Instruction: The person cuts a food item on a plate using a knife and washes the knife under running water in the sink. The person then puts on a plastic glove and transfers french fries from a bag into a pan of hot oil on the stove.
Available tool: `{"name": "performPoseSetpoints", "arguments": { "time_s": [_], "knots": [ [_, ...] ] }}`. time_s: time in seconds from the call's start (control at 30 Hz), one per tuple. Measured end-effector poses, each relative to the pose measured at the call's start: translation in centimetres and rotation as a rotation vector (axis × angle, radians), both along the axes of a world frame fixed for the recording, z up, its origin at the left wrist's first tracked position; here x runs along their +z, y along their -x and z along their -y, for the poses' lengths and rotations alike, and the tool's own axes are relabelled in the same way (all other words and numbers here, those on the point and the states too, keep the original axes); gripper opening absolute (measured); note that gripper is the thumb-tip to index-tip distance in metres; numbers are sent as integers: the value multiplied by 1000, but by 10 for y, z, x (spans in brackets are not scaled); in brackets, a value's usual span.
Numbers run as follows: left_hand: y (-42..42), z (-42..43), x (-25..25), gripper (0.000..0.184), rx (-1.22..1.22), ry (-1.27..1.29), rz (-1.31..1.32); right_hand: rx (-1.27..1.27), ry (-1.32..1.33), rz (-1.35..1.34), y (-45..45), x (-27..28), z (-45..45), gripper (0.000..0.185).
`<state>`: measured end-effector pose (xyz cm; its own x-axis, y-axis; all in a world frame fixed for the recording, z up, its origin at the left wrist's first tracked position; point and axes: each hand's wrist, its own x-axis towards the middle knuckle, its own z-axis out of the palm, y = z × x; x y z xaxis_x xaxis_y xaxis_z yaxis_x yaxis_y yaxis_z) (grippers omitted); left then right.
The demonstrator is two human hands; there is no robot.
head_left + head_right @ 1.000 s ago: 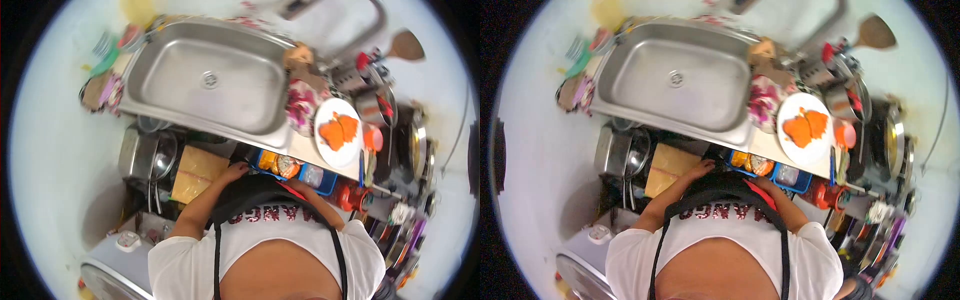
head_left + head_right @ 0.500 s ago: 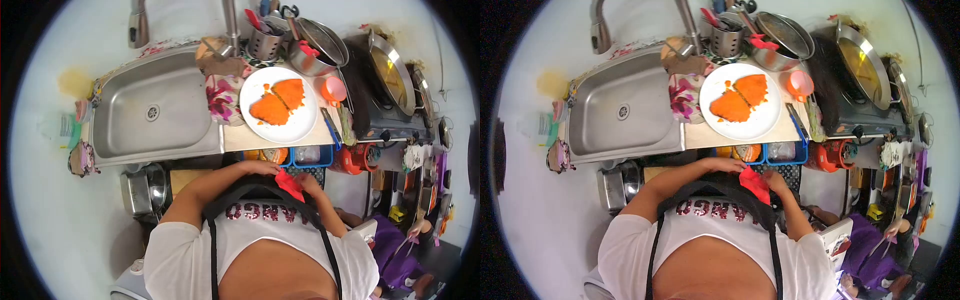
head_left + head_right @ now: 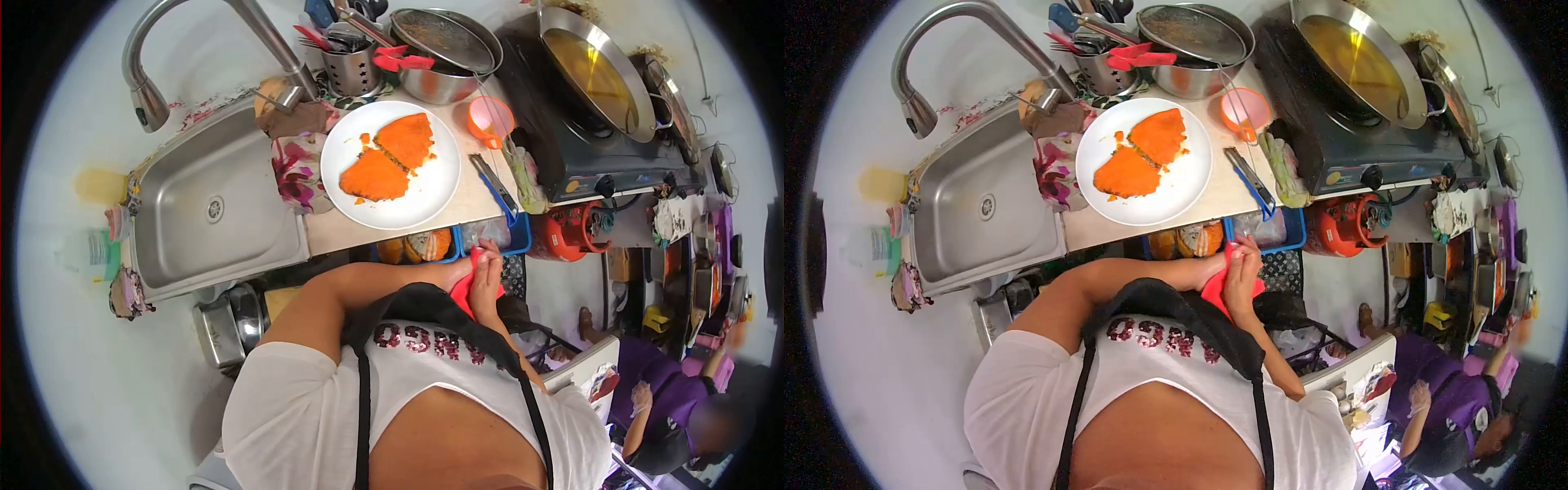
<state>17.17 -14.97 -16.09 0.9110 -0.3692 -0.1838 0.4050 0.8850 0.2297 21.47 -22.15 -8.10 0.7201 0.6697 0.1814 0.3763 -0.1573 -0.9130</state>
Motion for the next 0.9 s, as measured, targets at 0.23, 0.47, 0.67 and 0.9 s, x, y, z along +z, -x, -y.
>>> {"name": "performPoseSetpoints", "arguments": {
  "time_s": [0.23, 0.47, 0.67, 0.9],
  "knots": [
    [-3, 2, 83, 82, -241, -1080, -9, -377, 133, 140, -68, -69, 44, 21],
    [5, -16, 100, 91, -94, -469, -230, -334, 70, -629, -36, -109, 10, 39],
    [19, -24, 106, 75, 209, -250, -518, -183, 79, -1077, 5, 1, -35, 46],
    [28, -29, 25, 70, 444, -186, -512, 81, 167, -1062, 38, 11, -17, 54]
  ]
}}
